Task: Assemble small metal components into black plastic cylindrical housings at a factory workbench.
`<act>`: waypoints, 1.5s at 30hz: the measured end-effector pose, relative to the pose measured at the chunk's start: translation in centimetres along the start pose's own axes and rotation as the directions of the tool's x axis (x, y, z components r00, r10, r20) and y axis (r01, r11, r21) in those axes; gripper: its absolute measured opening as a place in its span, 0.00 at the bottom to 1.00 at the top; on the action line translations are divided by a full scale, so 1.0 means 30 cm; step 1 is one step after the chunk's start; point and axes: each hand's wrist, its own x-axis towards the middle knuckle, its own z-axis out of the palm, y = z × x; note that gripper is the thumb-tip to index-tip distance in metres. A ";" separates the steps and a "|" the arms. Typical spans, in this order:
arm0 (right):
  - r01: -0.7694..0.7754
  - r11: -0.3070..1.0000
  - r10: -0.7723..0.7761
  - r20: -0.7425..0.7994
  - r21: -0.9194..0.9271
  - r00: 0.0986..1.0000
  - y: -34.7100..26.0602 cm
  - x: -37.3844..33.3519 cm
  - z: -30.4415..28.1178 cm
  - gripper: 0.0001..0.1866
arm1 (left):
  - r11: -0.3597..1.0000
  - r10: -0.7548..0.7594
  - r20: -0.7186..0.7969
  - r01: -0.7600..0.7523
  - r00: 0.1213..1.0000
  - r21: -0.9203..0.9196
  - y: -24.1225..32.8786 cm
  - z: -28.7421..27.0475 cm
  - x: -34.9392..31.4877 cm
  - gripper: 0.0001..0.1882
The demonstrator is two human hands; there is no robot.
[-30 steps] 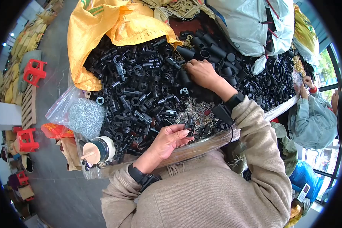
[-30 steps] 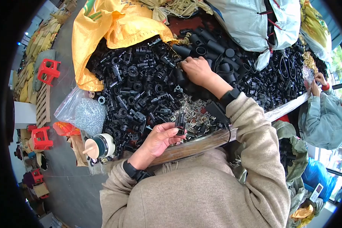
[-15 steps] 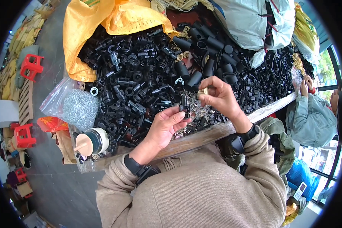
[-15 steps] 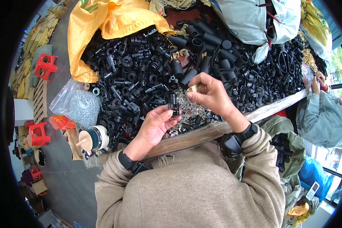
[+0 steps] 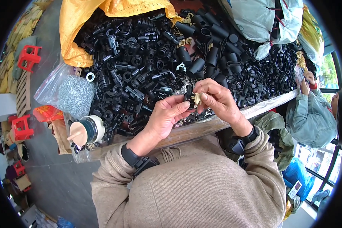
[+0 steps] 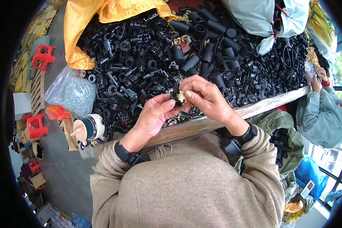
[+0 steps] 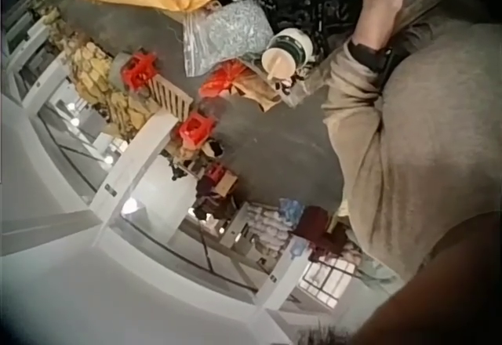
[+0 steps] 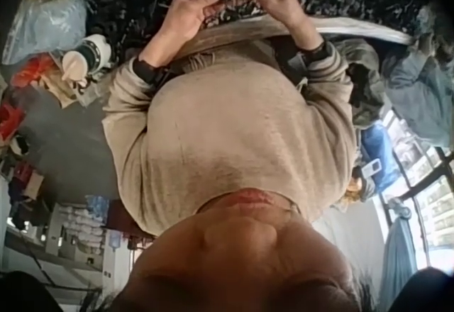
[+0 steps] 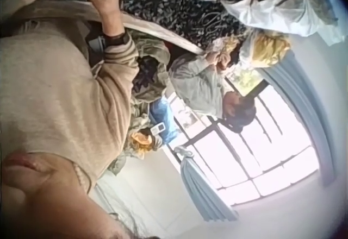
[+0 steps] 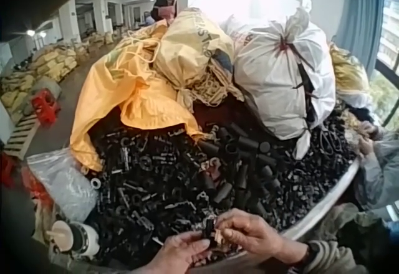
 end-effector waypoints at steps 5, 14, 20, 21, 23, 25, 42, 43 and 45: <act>0.152 0.932 -0.142 0.053 -0.330 0.988 0.016 0.004 0.006 0.09 | 1.000 0.002 0.010 -0.002 1.000 0.005 -0.013 -0.010 -0.014 0.15; 0.042 0.957 -0.069 -0.085 -0.288 0.994 0.051 0.008 0.059 0.07 | 0.997 -0.071 -0.002 0.071 0.997 -0.041 -0.024 -0.023 -0.023 0.13; 0.094 0.890 -0.155 -0.103 -0.447 0.983 -0.002 0.039 -0.095 0.09 | 0.999 -0.038 -0.001 0.038 0.999 0.012 0.028 -0.028 -0.017 0.11; 0.066 0.817 -0.142 -0.088 -0.572 0.986 -0.028 0.021 -0.130 0.09 | 1.000 -0.017 -0.006 0.017 1.000 0.023 0.038 -0.035 -0.017 0.10; 0.014 0.616 -0.107 -0.066 -0.788 0.992 -0.074 -0.027 -0.195 0.10 | 1.000 -0.011 -0.008 0.012 1.000 0.022 0.037 -0.057 -0.021 0.10; -0.026 0.447 -0.144 -0.101 -0.894 0.984 -0.063 -0.099 -0.238 0.09 | 1.000 0.024 -0.040 -0.024 0.999 0.018 0.023 -0.068 -0.025 0.09; -0.193 0.838 -0.049 -0.421 -0.510 0.906 0.022 -0.157 -0.238 0.08 | 0.994 -0.023 -0.022 0.025 0.999 0.103 -0.017 -0.008 -0.043 0.09; -0.151 0.915 -0.005 -0.386 -0.373 0.923 0.015 -0.153 -0.220 0.08 | 0.994 -0.013 -0.007 0.014 1.000 0.107 -0.015 -0.005 -0.038 0.09; -0.116 0.965 0.035 -0.321 -0.236 0.947 -0.006 -0.151 -0.172 0.09 | 0.995 -0.014 -0.005 0.015 1.000 0.100 -0.013 0.007 -0.033 0.09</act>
